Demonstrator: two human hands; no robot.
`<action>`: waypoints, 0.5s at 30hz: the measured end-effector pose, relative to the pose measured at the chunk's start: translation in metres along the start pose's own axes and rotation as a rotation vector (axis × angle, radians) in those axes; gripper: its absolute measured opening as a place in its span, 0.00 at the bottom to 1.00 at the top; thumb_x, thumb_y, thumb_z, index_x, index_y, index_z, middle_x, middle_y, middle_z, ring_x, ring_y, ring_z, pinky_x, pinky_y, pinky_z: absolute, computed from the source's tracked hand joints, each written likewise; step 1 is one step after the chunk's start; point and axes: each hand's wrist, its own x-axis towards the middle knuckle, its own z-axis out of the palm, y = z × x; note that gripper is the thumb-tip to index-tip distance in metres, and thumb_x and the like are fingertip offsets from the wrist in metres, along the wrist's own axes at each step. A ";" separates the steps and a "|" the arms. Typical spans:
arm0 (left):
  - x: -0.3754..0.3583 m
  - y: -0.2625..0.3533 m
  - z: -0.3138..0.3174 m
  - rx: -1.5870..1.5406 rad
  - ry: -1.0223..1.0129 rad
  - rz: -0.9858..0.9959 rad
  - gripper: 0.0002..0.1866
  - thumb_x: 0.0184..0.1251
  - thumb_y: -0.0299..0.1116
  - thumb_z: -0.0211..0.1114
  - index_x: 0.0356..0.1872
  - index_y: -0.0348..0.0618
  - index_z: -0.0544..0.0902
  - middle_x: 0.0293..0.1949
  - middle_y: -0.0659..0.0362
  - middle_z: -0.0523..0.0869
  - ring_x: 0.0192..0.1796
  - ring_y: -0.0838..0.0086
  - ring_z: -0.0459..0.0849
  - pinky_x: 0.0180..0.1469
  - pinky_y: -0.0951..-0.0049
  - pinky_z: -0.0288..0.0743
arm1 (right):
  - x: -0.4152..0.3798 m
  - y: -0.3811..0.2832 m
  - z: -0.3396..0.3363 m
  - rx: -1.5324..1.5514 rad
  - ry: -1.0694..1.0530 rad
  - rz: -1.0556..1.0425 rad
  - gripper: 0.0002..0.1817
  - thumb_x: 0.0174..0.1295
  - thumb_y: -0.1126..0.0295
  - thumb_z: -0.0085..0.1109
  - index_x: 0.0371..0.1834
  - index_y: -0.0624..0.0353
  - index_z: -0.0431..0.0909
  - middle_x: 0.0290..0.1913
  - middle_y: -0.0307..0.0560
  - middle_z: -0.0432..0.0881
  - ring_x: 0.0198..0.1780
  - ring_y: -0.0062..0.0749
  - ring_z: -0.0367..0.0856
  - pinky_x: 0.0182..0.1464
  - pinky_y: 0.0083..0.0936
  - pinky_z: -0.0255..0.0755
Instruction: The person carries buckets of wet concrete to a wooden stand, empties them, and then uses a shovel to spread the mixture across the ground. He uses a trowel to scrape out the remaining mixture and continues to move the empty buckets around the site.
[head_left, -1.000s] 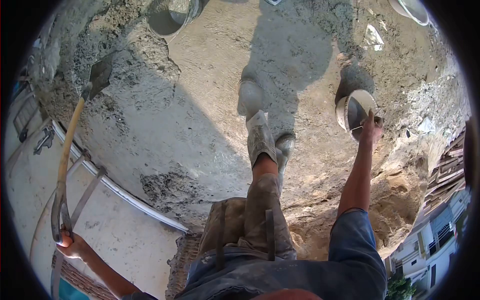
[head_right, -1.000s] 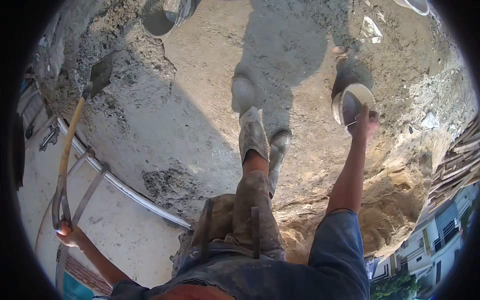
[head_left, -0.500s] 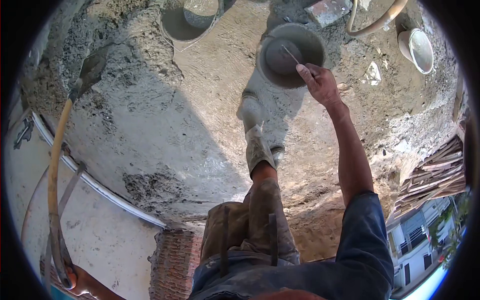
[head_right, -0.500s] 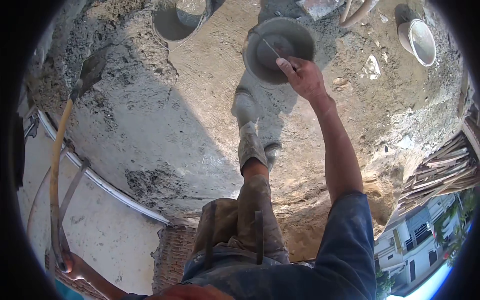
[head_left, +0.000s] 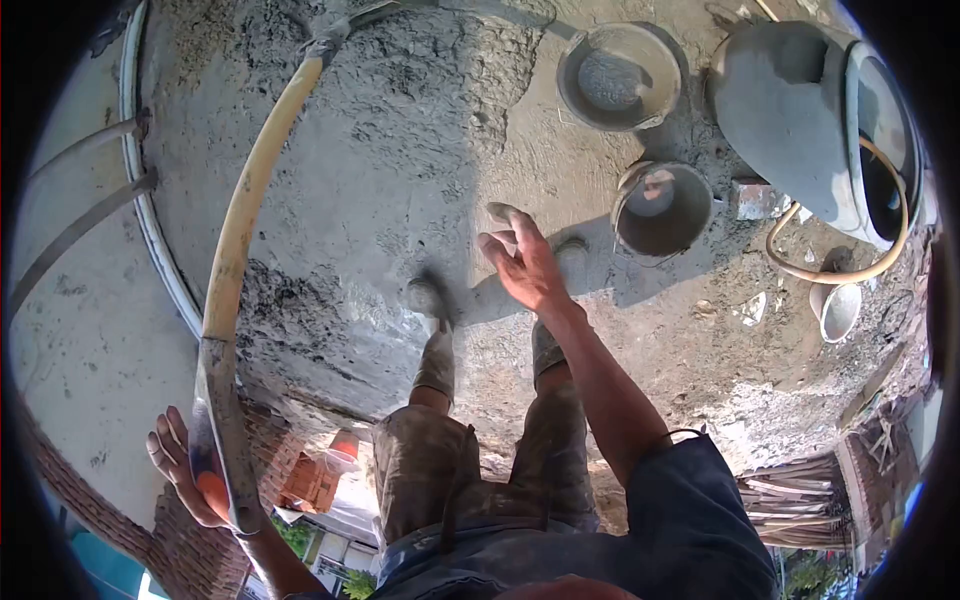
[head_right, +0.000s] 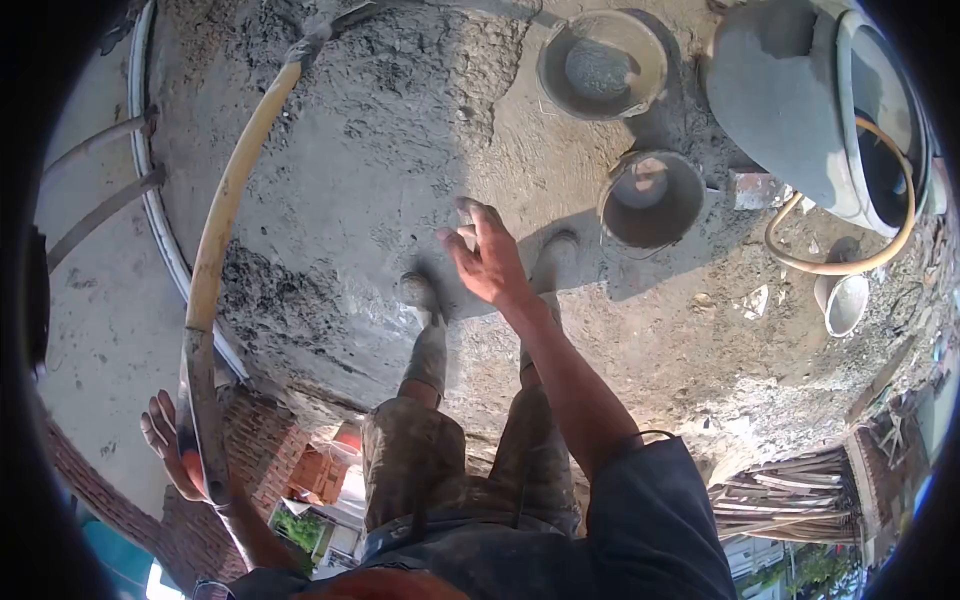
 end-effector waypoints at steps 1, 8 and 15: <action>-0.031 0.008 0.057 0.131 0.000 0.009 0.28 0.67 0.32 0.46 0.65 0.30 0.52 0.63 0.44 0.62 0.68 0.55 0.56 0.67 0.57 0.55 | 0.015 -0.018 0.036 0.134 -0.073 0.031 0.28 0.61 0.57 0.54 0.58 0.64 0.63 0.50 0.57 0.73 0.43 0.37 0.79 0.45 0.29 0.73; -0.136 -0.113 0.047 -0.871 0.339 -1.600 0.22 0.65 0.51 0.47 0.25 0.42 0.72 0.13 0.63 0.65 0.19 0.72 0.67 0.35 0.65 0.69 | 0.116 -0.062 0.197 0.357 -0.026 0.469 0.19 0.57 0.57 0.60 0.41 0.61 0.69 0.29 0.41 0.72 0.21 0.26 0.74 0.24 0.24 0.73; -0.127 -0.153 -0.134 -0.914 0.210 -1.505 0.26 0.57 0.58 0.51 0.24 0.40 0.74 0.10 0.68 0.61 0.14 0.76 0.61 0.27 0.69 0.63 | 0.038 -0.082 0.306 0.392 0.140 0.429 0.14 0.57 0.66 0.60 0.36 0.55 0.62 0.20 0.37 0.68 0.13 0.24 0.68 0.13 0.23 0.65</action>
